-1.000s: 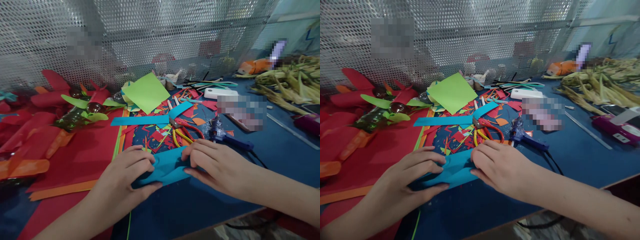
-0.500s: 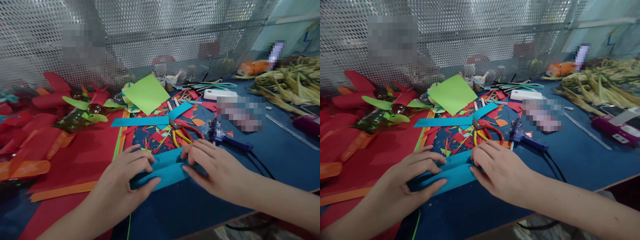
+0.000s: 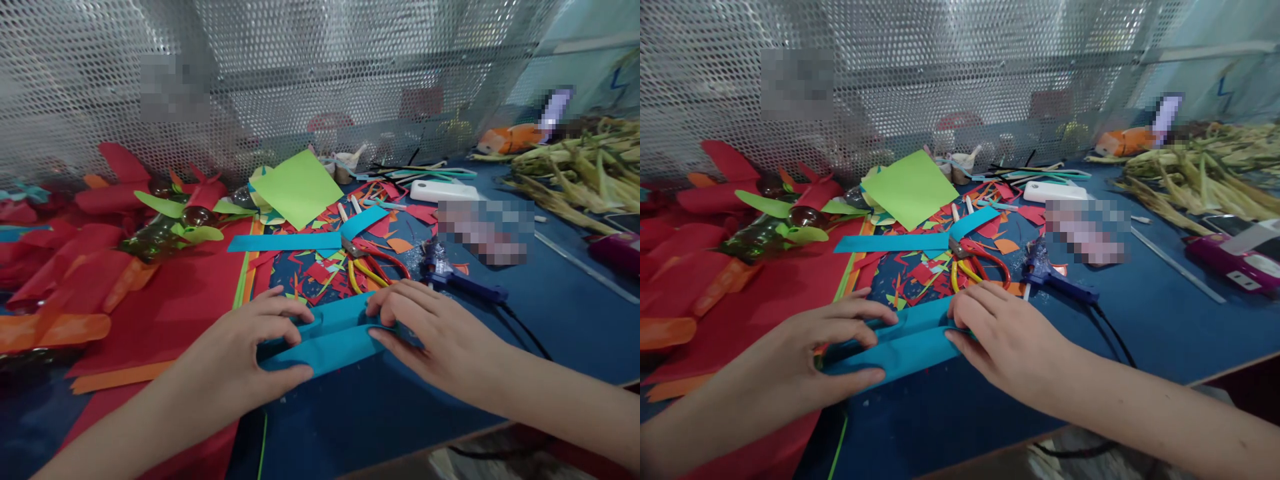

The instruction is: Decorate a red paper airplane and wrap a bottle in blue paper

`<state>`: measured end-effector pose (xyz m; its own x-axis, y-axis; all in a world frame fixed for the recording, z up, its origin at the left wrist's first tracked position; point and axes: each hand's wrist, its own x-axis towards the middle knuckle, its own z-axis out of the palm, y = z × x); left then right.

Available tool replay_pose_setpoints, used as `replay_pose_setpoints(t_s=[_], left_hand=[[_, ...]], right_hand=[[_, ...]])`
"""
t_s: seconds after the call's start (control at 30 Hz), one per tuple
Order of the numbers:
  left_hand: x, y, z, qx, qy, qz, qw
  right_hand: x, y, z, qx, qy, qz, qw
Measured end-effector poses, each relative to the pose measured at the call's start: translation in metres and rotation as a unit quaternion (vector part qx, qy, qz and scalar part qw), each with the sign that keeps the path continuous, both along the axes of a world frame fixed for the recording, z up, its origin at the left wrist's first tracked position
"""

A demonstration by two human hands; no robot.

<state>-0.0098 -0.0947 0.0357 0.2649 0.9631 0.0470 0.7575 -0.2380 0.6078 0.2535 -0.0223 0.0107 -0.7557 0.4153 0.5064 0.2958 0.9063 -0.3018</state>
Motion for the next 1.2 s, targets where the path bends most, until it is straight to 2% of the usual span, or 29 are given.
replay_pose_setpoints(t_s=[0.2,0.53,0.73,0.9,0.97,1.07,1.13,1.2], left_hand=[[-0.001,0.009,0.003,-0.062,0.0,-0.001,0.998],[0.001,0.018,0.007,-0.112,-0.023,0.059,0.992],[-0.007,0.018,0.003,-0.115,-0.085,0.015,0.99],[-0.02,0.016,-0.001,-0.128,-0.128,-0.032,0.983],[-0.024,0.014,-0.003,-0.135,-0.105,-0.014,0.985],[-0.028,0.011,-0.006,-0.183,-0.086,0.0,0.979],[-0.031,0.009,-0.008,-0.22,-0.087,-0.009,0.972],[-0.034,0.009,-0.009,-0.245,-0.091,-0.015,0.965]], right_hand=[[-0.001,-0.001,-0.001,0.006,0.013,-0.021,1.0],[-0.01,-0.002,-0.003,0.015,0.013,-0.062,0.998],[-0.01,-0.002,-0.003,-0.016,0.021,-0.055,0.998],[-0.001,0.004,-0.003,-0.165,0.043,-0.051,0.984],[0.004,0.01,-0.003,-0.251,0.035,-0.051,0.966],[0.012,0.02,-0.003,-0.38,-0.014,-0.017,0.925],[0.015,0.024,-0.003,-0.434,-0.037,0.012,0.9],[0.016,0.027,-0.003,-0.454,-0.043,0.027,0.889]])
